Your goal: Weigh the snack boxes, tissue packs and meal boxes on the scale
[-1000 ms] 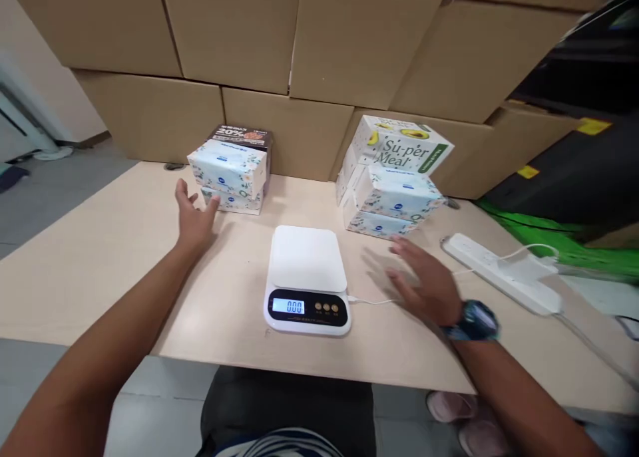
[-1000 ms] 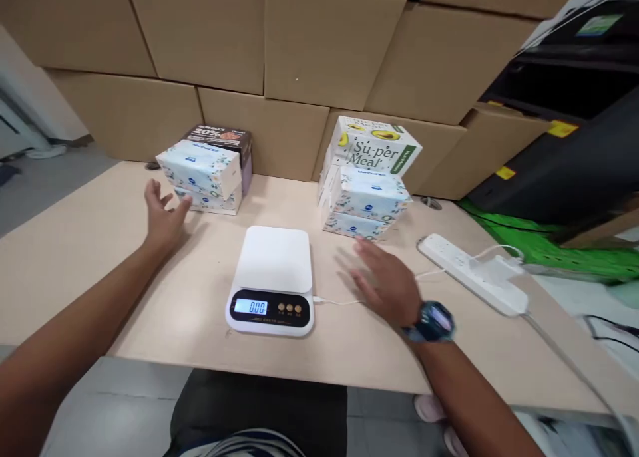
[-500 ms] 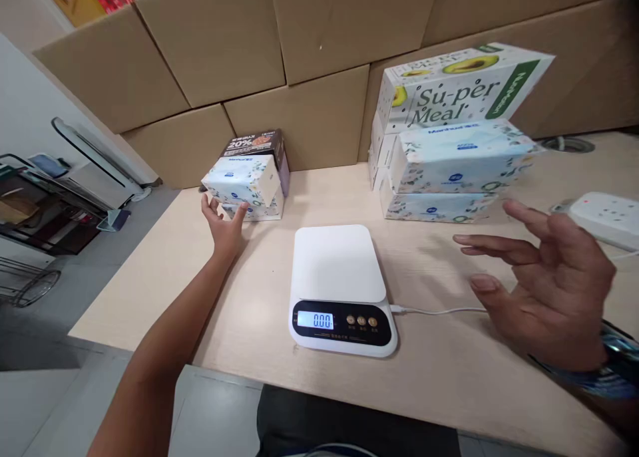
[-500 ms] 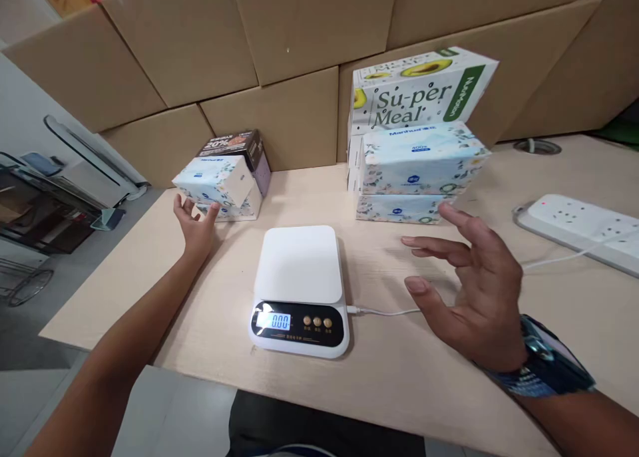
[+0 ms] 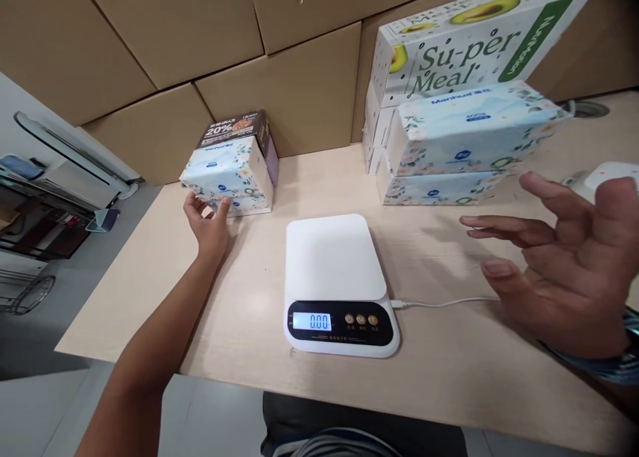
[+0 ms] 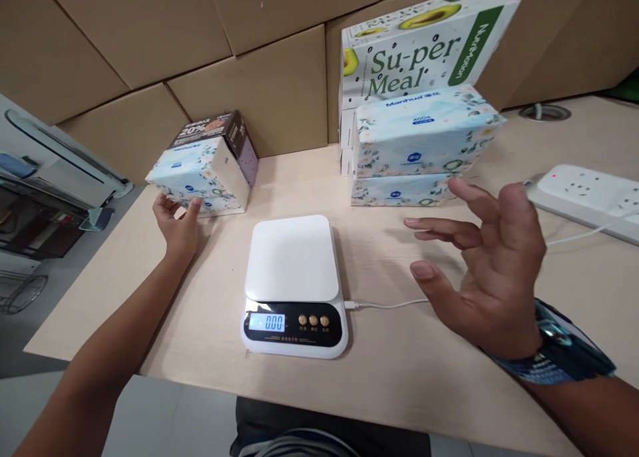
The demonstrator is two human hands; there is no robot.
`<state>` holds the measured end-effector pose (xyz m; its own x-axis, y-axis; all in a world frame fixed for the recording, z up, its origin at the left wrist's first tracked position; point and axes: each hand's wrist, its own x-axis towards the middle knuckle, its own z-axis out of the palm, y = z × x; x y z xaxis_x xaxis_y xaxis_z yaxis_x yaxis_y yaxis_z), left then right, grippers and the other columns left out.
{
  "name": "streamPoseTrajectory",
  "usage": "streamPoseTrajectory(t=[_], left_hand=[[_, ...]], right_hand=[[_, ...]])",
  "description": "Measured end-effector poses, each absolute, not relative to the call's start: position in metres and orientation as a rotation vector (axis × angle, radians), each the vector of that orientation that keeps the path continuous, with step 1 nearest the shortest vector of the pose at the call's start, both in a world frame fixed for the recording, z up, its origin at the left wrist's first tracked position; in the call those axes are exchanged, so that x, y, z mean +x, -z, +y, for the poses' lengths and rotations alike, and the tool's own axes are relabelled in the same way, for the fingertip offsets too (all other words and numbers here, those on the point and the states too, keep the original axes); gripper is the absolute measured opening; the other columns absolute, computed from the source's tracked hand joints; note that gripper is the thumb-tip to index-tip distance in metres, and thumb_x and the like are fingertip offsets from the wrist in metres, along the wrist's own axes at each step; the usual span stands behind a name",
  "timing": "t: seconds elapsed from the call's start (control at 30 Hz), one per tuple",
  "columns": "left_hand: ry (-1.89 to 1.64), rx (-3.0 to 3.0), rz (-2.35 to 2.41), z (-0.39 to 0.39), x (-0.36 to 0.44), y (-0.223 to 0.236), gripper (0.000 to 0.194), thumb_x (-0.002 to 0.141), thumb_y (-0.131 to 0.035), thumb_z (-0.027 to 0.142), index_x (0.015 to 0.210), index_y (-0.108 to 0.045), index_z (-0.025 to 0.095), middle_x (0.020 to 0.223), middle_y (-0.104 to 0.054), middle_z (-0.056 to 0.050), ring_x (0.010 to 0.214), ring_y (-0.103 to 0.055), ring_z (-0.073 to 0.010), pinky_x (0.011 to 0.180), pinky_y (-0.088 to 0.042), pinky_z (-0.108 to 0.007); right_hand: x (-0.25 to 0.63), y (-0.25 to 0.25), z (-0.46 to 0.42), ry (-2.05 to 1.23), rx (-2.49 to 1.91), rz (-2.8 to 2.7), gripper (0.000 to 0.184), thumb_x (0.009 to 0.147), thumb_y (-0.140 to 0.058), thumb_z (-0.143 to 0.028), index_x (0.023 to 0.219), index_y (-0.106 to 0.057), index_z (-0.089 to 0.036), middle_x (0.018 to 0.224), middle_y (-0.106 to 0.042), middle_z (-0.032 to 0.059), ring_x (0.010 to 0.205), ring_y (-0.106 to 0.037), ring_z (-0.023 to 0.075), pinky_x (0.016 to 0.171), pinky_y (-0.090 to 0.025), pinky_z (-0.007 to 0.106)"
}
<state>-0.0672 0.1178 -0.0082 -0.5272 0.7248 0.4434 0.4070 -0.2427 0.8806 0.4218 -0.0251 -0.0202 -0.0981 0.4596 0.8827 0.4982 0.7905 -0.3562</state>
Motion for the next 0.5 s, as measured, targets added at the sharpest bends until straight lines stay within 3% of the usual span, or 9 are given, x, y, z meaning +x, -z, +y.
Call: streamPoseTrajectory(t=[0.17, 0.3, 0.4, 0.5], left_hand=[[-1.862, 1.311, 1.694, 0.126, -0.075, 0.015, 0.068, 0.075, -0.097, 0.052, 0.125, -0.063, 0.022, 0.136, -0.068, -0.011, 0.135, -0.064, -0.0259, 0.122, -0.052, -0.041], [-1.854, 1.296, 1.629, 0.131, -0.08, 0.019, 0.073, 0.073, -0.097, 0.059, 0.127, -0.064, 0.024, 0.132, -0.07, -0.009, 0.132, -0.067, -0.0246, 0.12, -0.055, -0.04], [-1.83, 1.312, 1.589, 0.133, -0.08, 0.02, 0.08, 0.069, -0.096, 0.069, 0.126, -0.066, 0.022, 0.126, -0.072, -0.01, 0.123, -0.07, -0.0259, 0.118, -0.057, -0.044], [-1.809, 1.355, 1.549, 0.134, -0.081, 0.019, 0.08, 0.07, -0.094, 0.075, 0.125, -0.068, 0.022, 0.125, -0.073, -0.011, 0.122, -0.071, -0.0278, 0.119, -0.057, -0.048]], right_hand=[[0.429, 0.03, -0.026, -0.003, -0.808, -1.676, 0.12, 0.079, -0.094, -0.067, 0.178, -0.025, -0.056, 0.182, -0.045, 0.0055, 0.157, -0.06, 0.0416, 0.078, -0.081, 0.058], [0.43, 0.032, -0.027, -0.018, -0.812, -1.66, 0.12, 0.078, -0.093, -0.069, 0.178, -0.026, -0.056, 0.181, -0.046, 0.0072, 0.152, -0.064, 0.044, 0.08, -0.08, 0.062], [0.429, 0.026, -0.027, 0.018, -0.771, -1.693, 0.122, 0.078, -0.094, -0.068, 0.179, -0.026, -0.052, 0.181, -0.045, 0.0102, 0.136, -0.075, 0.0408, 0.077, -0.08, 0.058], [0.426, 0.019, -0.027, 0.056, -0.753, -1.722, 0.122, 0.08, -0.093, -0.069, 0.179, -0.026, -0.05, 0.18, -0.046, 0.0114, 0.131, -0.076, 0.0383, 0.073, -0.08, 0.054]])
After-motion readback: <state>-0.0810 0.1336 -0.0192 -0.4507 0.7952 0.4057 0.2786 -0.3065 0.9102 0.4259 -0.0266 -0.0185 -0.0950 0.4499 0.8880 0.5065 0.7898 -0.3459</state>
